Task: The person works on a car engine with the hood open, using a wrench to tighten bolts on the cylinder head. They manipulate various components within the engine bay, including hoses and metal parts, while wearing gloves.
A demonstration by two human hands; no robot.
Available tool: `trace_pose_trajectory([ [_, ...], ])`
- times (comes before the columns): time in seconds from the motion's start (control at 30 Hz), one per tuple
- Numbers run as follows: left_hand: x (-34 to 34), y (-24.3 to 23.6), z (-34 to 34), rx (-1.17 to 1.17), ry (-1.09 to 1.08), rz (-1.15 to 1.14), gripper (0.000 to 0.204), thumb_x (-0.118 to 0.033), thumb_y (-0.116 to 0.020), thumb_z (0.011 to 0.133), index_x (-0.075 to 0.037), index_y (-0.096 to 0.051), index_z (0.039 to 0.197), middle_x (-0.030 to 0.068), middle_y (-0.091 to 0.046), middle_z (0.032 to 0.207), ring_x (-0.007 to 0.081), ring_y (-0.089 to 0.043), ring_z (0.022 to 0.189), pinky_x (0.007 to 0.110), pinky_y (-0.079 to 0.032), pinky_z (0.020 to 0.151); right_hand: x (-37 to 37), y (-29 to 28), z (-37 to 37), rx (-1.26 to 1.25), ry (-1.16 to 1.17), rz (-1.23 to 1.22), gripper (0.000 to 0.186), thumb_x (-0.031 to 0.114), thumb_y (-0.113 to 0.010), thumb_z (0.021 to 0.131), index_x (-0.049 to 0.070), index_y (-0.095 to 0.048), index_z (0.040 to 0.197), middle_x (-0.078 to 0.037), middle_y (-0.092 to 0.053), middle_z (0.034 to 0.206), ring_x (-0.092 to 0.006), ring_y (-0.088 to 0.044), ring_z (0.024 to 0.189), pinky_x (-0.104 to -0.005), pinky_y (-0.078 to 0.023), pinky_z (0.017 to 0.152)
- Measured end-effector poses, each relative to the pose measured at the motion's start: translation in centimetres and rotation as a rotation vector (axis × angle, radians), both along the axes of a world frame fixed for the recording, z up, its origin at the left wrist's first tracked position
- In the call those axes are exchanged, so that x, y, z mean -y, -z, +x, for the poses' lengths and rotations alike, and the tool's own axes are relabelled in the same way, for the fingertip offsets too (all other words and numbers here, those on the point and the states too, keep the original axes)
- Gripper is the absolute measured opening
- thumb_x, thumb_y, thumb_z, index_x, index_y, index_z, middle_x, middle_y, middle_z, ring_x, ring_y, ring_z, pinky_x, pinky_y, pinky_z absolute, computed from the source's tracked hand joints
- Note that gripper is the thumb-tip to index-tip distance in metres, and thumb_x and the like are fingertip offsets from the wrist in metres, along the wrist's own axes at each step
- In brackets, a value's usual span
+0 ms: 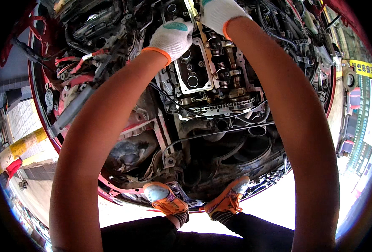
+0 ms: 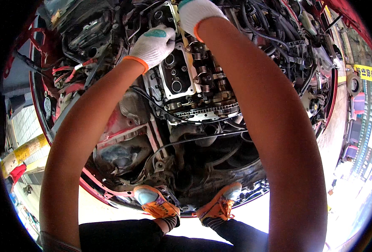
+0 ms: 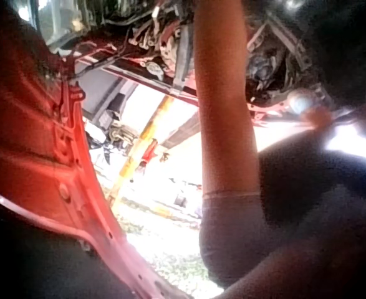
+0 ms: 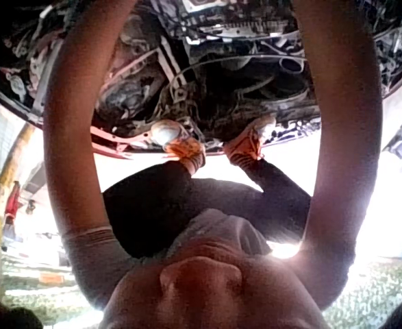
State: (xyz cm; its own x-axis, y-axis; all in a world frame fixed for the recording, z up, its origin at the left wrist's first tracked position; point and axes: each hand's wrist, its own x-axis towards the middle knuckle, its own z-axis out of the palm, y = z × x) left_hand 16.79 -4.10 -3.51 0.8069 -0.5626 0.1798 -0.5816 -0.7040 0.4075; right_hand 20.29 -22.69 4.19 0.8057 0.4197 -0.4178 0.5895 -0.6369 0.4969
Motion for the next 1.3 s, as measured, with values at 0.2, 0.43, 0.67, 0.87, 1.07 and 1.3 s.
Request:
trace_pose_trajectory([
  [0.2,-0.1,-0.1,0.2,-0.054,-0.017,0.08,0.015,-0.025,-0.071,0.098,-0.012,-0.074,0.105,0.0139,-0.072,0.108,0.0327,-0.075,0.101,0.044,-0.062,0.088,-0.8,-1.0,2.6,0.059,0.104,0.269,0.018,0.02,-0.075,0.086,0.009,-0.087,0.094,-0.019,-0.081,0.099,-0.036,-0.078,0.098,-0.046,-0.061,0.082],
  [0.43,-0.1,-0.2,0.2,-0.149,-0.035,0.016,0.019,-0.026,-0.067,0.099,-0.01,-0.073,0.108,0.0175,-0.07,0.109,0.0392,-0.071,0.104,0.048,-0.057,0.091,1.0,-0.9,2.6,0.051,-0.095,0.038,0.022,0.023,-0.068,0.094,0.012,-0.086,0.1,-0.017,-0.08,0.106,-0.0348,-0.077,0.098,-0.0445,-0.061,0.082],
  [0.67,-0.1,-0.1,-0.2,-0.122,-0.05,-0.001,0.019,-0.026,-0.069,0.098,-0.011,-0.073,0.108,0.0177,-0.07,0.11,0.0381,-0.072,0.101,0.048,-0.058,0.09,1.0,0.8,1.2,0.224,-0.023,0.225,0.023,0.022,-0.066,0.089,0.005,-0.082,0.09,-0.02,-0.08,0.098,-0.0341,-0.078,0.089,-0.0442,-0.06,0.079],
  [0.87,-0.1,0.4,-0.1,-0.095,-0.055,0.025,0.02,-0.029,-0.067,0.1,-0.012,-0.071,0.11,0.0163,-0.069,0.11,0.0367,-0.072,0.101,0.047,-0.058,0.09,-1.0,0.5,0.1,0.21,0.015,0.103,0.016,0.02,-0.073,0.085,0.011,-0.084,0.091,-0.015,-0.081,0.099,-0.0313,-0.079,0.089,-0.0427,-0.061,0.076],
  [1.07,-0.2,0.7,-0.3,-0.002,-0.059,-0.017,0.016,-0.026,-0.07,0.098,-0.014,-0.076,0.108,0.0126,-0.073,0.107,0.0336,-0.075,0.098,0.047,-0.063,0.086,-2.7,-0.7,0.1,0.185,0.07,0.103,0.015,0.018,-0.077,0.084,0.011,-0.086,0.094,-0.014,-0.082,0.099,-0.0318,-0.079,0.093,-0.0424,-0.062,0.079],
  [1.3,-0.9,0.9,-0.4,-0.053,-0.017,-0.04,0.021,-0.026,-0.069,0.099,-0.012,-0.073,0.113,0.0124,-0.071,0.113,0.0344,-0.073,0.102,0.044,-0.059,0.091,0.0,0.6,2.0,0.15,0.003,0.034,0.024,0.029,-0.07,0.096,0.012,-0.086,0.101,-0.012,-0.082,0.103,-0.0343,-0.078,0.095,-0.0442,-0.061,0.081],
])
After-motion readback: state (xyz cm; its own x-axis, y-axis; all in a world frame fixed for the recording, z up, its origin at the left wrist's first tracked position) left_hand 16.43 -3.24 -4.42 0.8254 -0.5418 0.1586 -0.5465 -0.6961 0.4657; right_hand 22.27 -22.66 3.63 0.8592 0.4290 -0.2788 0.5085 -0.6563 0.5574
